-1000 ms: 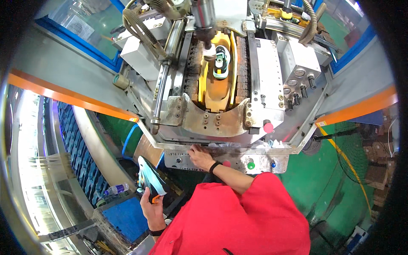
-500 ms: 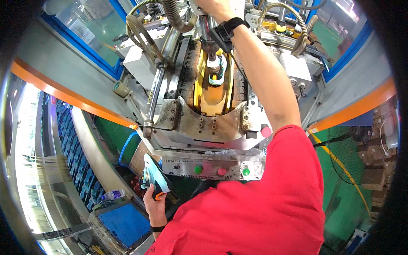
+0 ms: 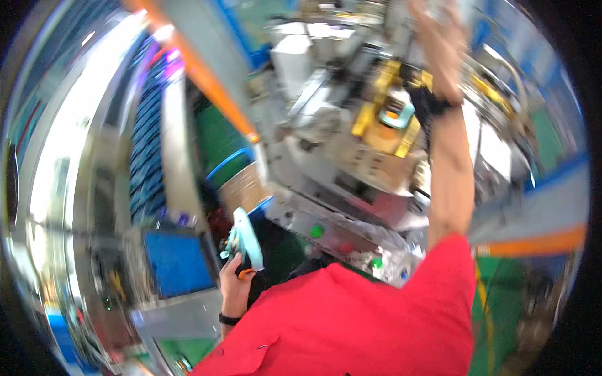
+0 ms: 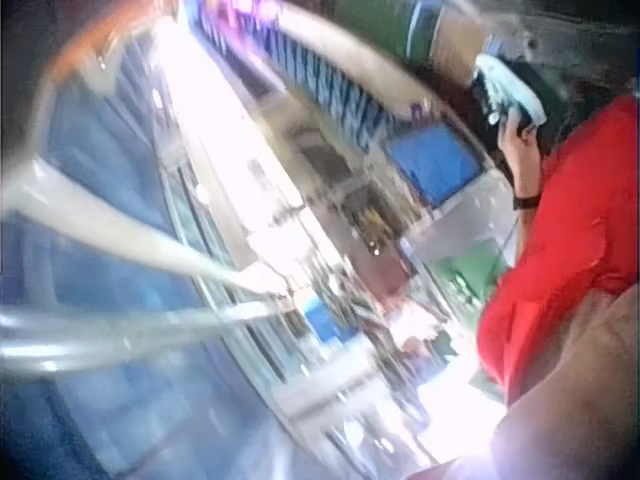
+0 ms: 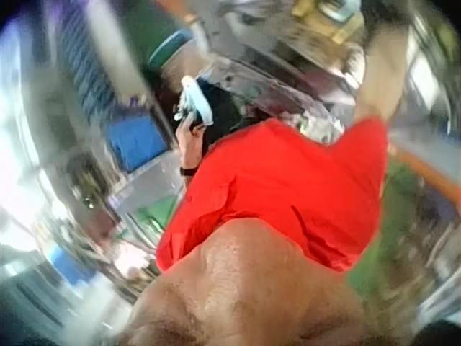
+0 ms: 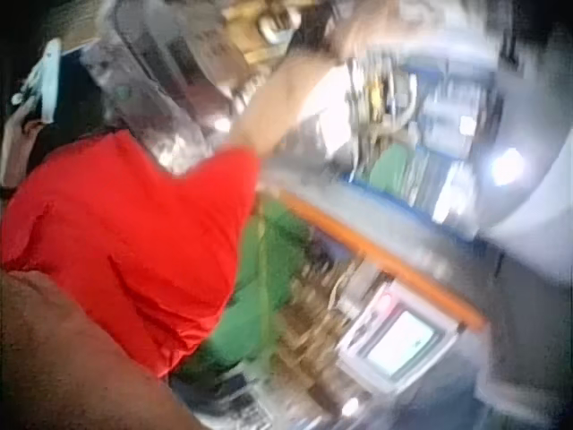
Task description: Operating an industrial press machine to attach soles to sneakers and managing shoes on a conveyor.
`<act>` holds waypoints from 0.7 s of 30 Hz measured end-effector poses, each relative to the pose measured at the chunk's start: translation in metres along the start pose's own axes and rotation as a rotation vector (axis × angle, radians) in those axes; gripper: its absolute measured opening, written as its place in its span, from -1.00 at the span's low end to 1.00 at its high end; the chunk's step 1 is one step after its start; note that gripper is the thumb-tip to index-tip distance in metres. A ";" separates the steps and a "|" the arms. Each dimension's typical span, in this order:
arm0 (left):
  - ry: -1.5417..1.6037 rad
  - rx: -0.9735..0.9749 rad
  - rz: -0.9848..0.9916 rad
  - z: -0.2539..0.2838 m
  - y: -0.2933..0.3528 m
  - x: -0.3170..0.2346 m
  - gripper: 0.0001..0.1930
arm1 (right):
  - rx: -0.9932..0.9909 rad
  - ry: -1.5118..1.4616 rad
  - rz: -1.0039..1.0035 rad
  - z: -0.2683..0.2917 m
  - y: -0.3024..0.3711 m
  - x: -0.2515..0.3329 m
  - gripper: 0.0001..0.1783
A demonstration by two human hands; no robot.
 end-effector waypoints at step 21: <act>0.568 -0.599 -0.194 0.323 0.094 0.022 -0.77 | 1.296 -2.714 -0.269 -0.308 0.358 0.540 0.20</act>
Point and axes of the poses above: each hand's wrist, its own y-axis away from the middle knuckle, its own z-axis out of the back of the hand, x = y × z, the point moved 10 cm from there along -y, towards the middle knuckle, and after that the axes turned 8 degrees about y, right-handed, at the moved point
